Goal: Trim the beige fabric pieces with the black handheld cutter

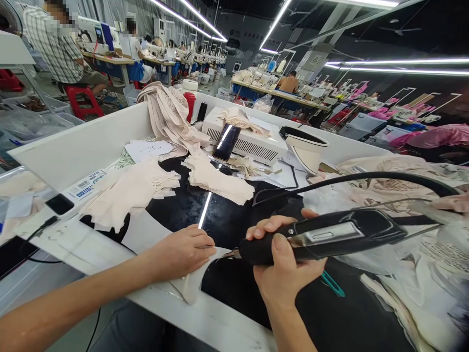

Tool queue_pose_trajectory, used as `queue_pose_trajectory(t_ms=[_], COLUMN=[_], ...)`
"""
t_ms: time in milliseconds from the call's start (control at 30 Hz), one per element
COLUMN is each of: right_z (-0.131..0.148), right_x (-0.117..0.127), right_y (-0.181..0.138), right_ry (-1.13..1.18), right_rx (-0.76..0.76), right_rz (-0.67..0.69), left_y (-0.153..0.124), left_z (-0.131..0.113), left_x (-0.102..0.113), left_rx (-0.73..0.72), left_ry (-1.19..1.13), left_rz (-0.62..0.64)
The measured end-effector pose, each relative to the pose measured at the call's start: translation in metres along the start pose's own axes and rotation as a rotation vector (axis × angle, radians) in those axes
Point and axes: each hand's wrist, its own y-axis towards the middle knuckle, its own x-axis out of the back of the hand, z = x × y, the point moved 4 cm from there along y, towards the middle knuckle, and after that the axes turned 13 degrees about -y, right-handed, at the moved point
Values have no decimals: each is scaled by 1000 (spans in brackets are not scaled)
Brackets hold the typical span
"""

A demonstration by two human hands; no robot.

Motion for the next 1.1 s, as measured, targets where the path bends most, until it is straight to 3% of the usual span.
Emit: queue_pose_trajectory(t_ms=[667,800,967,1100], right_z=[-4,-4,1,7], right_x=[10,10,12,14], right_y=[0,-2,-10,-18], right_ry=[-80,-98,-139,-167], right_rx=[-16,-14,-27,-13], right_rz=[-38,-45,-56,-86], left_y=[0,-5,-17,-22], left_z=[1,-8,-27,-32], left_x=[0,-2,-8,-14], left_rx=[-9,-6,163,254], left_ry=[36,147,374,329], left_rz=[-7,-59,-98,-75])
